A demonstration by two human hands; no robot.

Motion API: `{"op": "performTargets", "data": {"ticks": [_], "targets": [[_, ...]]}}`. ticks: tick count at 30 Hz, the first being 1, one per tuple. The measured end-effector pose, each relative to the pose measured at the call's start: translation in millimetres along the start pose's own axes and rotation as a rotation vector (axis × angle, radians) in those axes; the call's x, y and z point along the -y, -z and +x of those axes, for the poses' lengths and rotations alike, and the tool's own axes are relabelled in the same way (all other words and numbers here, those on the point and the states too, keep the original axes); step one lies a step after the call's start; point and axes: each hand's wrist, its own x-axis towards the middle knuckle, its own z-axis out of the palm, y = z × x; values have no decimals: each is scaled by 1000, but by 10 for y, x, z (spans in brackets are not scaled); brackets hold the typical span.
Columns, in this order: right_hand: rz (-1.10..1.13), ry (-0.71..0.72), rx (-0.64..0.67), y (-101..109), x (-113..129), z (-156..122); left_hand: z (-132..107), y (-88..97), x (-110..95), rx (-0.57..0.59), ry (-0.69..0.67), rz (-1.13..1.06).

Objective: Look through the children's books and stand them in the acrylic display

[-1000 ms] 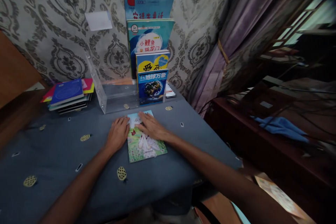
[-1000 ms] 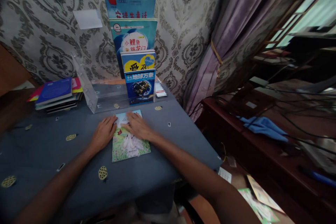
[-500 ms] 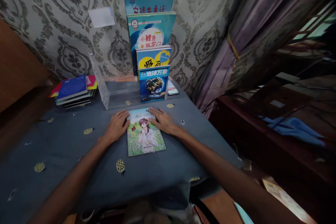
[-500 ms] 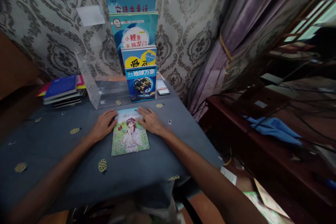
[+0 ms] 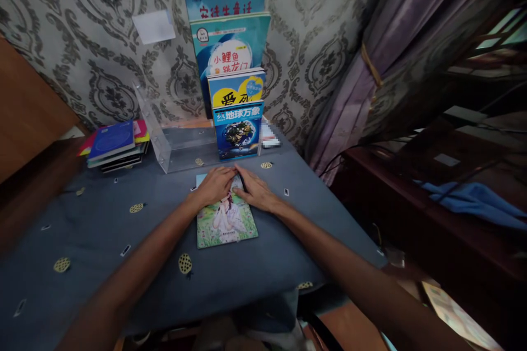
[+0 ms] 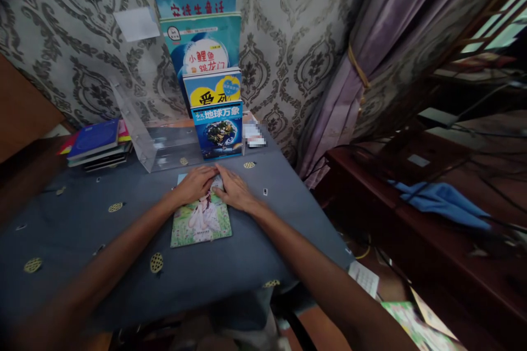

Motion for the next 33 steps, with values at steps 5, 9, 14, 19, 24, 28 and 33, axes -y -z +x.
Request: {"op": "performTargets", "data": {"ticks": [5, 9, 14, 19, 24, 28, 33], "targets": [[39, -13, -11, -7, -36, 25, 1, -69, 13, -54, -11, -25], [57, -8, -7, -20, -60, 53, -82, -55, -15, -96, -18, -18], [86, -11, 4, -11, -83, 67, -272, 41, -253, -80, -88, -51], [38, -30, 15, 14, -31, 72, -657, 134, -686, -30, -203, -117], [-32, -55, 2, -2, 28, 73, -956, 160, -982, 21, -225, -137], [-37, -51, -27, -19, 32, 66, -1007, 126, -1030, -8, -128, -51], [43, -42, -75, -5, 31, 33, -997, 97, -1064, -17, -38, 82]]}}
